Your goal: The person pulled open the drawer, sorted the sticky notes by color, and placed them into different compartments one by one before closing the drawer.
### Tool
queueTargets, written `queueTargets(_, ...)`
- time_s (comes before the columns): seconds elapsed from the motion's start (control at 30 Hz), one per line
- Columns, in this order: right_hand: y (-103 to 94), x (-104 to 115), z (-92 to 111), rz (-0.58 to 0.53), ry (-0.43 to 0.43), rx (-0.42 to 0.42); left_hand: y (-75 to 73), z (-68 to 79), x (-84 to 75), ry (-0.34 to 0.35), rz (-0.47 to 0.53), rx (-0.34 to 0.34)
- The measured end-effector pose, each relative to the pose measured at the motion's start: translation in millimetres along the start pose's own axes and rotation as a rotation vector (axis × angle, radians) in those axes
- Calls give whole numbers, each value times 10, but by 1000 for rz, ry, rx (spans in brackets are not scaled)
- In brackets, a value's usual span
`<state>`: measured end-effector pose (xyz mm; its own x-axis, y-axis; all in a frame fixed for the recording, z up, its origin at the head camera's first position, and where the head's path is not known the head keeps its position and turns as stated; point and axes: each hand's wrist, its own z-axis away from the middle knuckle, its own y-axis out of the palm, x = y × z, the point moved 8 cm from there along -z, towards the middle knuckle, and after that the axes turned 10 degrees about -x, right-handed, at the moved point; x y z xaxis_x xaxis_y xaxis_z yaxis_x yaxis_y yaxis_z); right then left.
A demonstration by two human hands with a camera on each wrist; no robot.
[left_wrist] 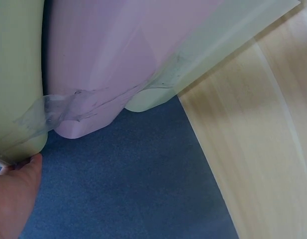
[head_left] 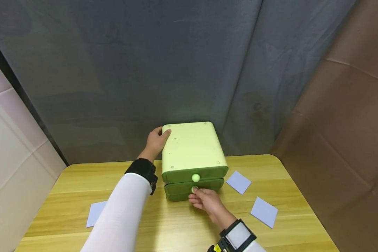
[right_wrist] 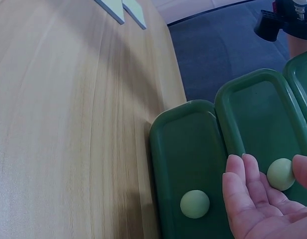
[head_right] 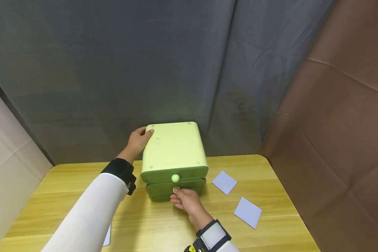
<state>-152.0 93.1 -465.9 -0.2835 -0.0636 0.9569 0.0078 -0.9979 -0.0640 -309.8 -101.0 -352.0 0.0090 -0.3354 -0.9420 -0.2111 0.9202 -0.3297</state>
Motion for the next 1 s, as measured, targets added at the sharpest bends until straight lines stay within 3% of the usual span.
queueTargets(1.0,14,-40,-4,1,-7,-57,8,25,1,-38,8,24)
